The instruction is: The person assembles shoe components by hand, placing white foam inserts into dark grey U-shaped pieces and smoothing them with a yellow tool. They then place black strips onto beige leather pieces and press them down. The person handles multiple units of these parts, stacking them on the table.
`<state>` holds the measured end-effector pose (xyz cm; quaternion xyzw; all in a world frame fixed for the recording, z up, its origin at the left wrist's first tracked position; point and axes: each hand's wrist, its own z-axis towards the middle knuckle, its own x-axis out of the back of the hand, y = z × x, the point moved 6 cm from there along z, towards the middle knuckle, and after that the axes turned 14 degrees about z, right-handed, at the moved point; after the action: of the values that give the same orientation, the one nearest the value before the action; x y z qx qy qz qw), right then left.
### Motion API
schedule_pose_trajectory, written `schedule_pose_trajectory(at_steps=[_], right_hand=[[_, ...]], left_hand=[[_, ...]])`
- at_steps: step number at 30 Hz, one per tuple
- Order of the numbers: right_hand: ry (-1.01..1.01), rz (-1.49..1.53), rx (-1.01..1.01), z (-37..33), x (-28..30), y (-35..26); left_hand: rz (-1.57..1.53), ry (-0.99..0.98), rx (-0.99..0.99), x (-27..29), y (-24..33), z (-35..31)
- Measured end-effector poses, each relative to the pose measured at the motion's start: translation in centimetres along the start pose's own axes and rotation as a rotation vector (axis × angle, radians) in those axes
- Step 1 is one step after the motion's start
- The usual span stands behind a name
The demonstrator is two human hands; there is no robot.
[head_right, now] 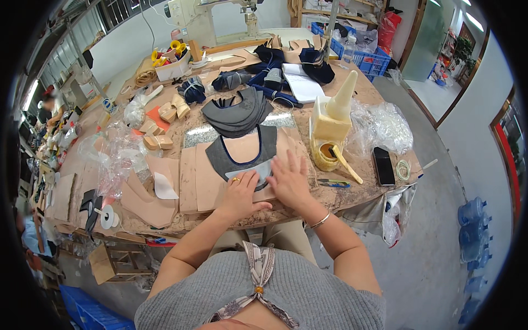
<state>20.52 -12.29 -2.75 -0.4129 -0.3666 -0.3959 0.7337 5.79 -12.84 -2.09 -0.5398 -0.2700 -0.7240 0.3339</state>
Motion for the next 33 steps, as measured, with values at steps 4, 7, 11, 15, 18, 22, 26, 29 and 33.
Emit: schedule_pose_trajectory(at_steps=[4,7,11,15,18,22,26,29,33], right_hand=[[0.468,0.127,-0.041,-2.8,6.7,5.8],[0.616,-0.061,-0.264,-7.0,9.3,13.0],[0.421,0.211,-0.353,-9.0,9.2,17.0],[0.371,-0.085,-0.235,-6.8,13.0,12.0],[0.245,-0.343,-0.273,-4.8,13.4,10.7],[0.087,-0.286,-0.322,-3.7,13.0,11.4],[0.112,0.296,-0.648,-5.3,13.9,14.3],[0.259,0.186,-0.507,-7.9,12.4,14.4],[0.023,0.632,-0.780,-7.6,11.9,13.3]], left_hand=[[0.077,0.086,-0.014,-0.5,-0.2,-0.6],[0.036,0.053,-0.008,-0.5,0.3,-0.3],[-0.258,0.127,0.028,0.3,-0.8,-0.3],[-0.353,0.342,0.072,1.7,-5.3,-1.2],[-0.302,0.306,0.159,1.2,-9.1,-1.0],[-0.179,0.178,0.230,-0.2,-11.7,-0.2],[-0.107,0.142,0.212,-0.6,-11.5,-0.3],[-0.127,0.158,0.213,-0.9,-11.3,-0.2],[-0.151,0.232,0.216,-0.8,-11.9,-0.3]])
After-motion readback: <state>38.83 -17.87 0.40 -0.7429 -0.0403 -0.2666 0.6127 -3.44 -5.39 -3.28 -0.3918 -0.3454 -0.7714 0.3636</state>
